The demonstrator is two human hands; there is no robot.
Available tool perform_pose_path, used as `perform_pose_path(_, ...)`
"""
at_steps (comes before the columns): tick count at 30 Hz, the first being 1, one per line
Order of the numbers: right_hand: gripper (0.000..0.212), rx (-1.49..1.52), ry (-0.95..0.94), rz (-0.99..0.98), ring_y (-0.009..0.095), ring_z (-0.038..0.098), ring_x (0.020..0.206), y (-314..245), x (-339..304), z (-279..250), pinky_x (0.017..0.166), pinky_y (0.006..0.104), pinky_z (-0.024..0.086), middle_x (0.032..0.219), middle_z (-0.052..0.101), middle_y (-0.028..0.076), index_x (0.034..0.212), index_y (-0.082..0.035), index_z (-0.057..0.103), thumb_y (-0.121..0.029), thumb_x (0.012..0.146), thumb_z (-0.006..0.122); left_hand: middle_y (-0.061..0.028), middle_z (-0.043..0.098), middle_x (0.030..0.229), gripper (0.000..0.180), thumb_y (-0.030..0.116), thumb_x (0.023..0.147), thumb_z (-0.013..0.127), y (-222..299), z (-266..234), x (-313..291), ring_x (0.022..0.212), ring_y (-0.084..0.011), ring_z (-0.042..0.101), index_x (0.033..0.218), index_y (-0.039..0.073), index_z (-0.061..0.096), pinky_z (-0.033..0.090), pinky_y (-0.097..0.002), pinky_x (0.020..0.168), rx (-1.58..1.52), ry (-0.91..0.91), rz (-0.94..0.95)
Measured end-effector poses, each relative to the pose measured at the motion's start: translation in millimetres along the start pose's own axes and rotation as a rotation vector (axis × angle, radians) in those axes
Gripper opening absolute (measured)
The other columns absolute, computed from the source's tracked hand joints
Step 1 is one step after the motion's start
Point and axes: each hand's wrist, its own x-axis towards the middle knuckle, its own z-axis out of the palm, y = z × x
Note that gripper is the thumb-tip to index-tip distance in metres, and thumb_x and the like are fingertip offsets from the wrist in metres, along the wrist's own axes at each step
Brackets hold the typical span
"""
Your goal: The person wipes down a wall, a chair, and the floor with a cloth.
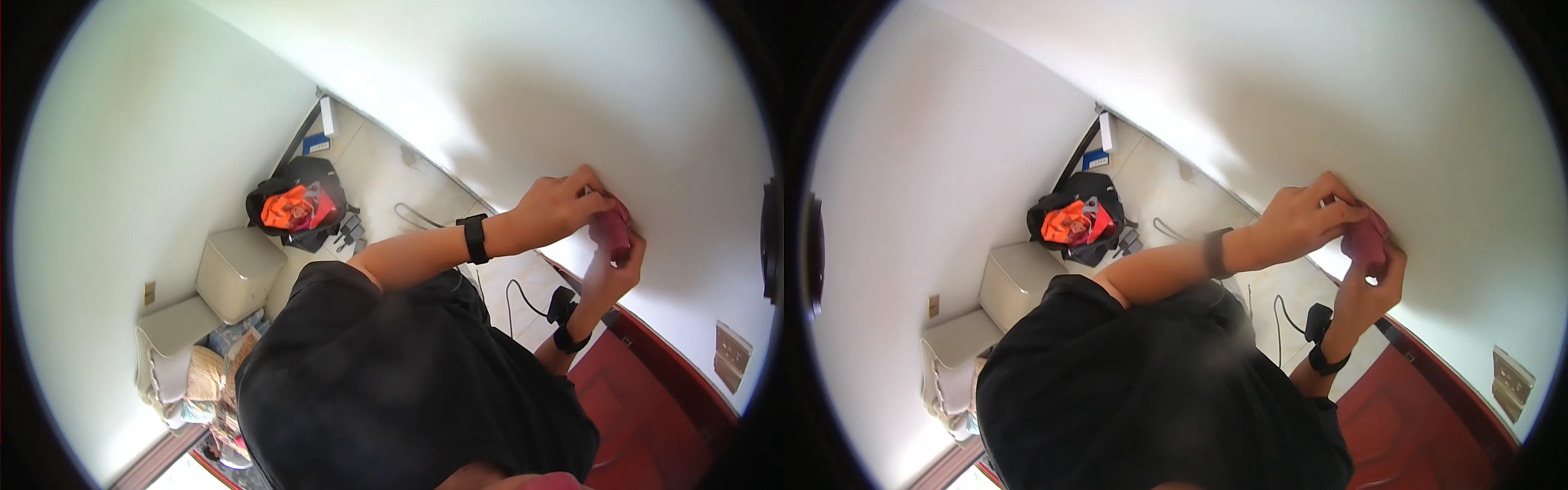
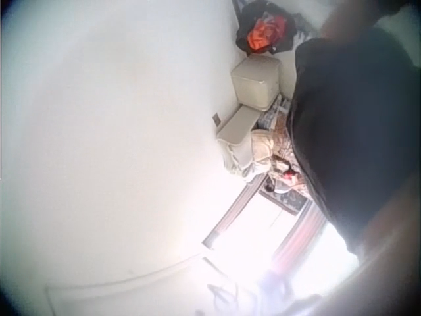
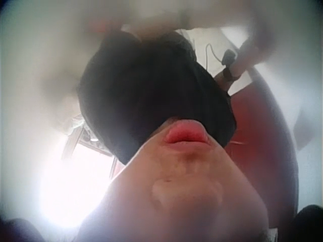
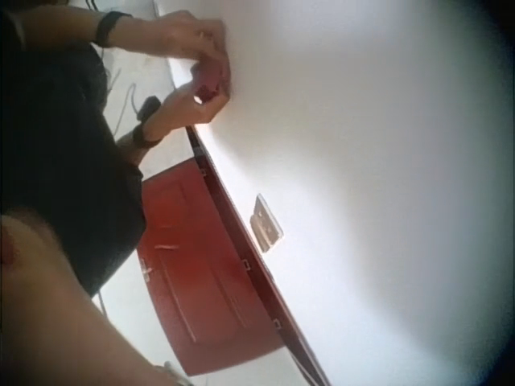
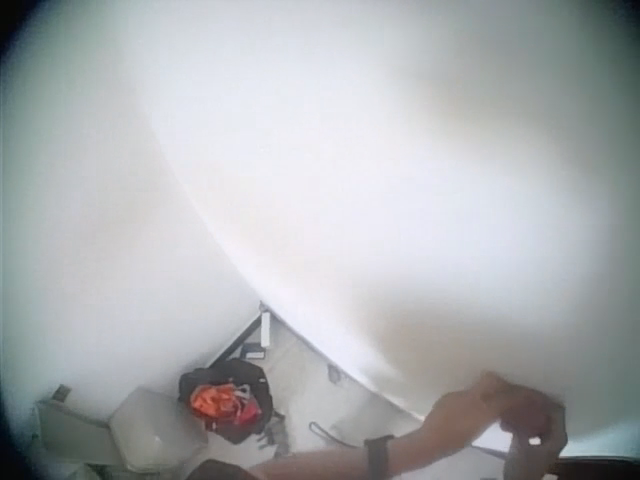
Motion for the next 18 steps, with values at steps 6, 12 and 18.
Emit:
perform_pose_path(6, 0.018, -0.217, -0.483, 0.019, 0.022, 0.064, 0.076, -2.9, -16.5, 74.1, 0.071, 0.0334, 0.049, 0.085, 0.065, 0.014, 0.102, -0.003, 0.058, -0.008, 0.085, 0.06, -0.0058, 0.055, 0.097, 0.036, 0.008, 0.075, 0.071, -43.3, -44.2, -70.8, 0.076, -0.0246, 0.062, 0.109, 0.015, 0.062, 0.052, -0.0344, 0.064, -0.007, 0.007, -0.567)
perform_pose_path(12, 0.018, -0.173, -0.711, -0.123, 0.024, 0.061, 0.071, -8.8, -77.1, 131.4, 0.063, 0.0326, 0.049, 0.084, 0.063, 0.012, 0.096, -0.003, 0.06, -0.016, 0.084, 0.064, -0.0131, 0.057, 0.12, 0.054, 0.016, 0.079, 0.075, -56.0, -103.9, -151.9, 0.101, -0.0244, 0.064, 0.126, 0.003, 0.053, 0.055, -0.036, 0.085, -0.561, 0.116, -0.945)
perform_pose_path(18, 0.02, -0.216, -0.966, -0.307, 0.023, 0.061, 0.071, -45.4, -139.8, 167.5, 0.063, 0.0319, 0.05, 0.085, 0.063, 0.012, 0.097, -0.003, 0.061, -0.016, 0.084, 0.067, -0.0106, 0.058, 0.118, 0.06, 0.015, 0.078, 0.077, -43.4, -167.6, -222.1, 0.104, -0.0205, 0.061, 0.128, 0.001, 0.048, 0.053, -0.032, 0.087, -0.796, 0.364, -1.022)
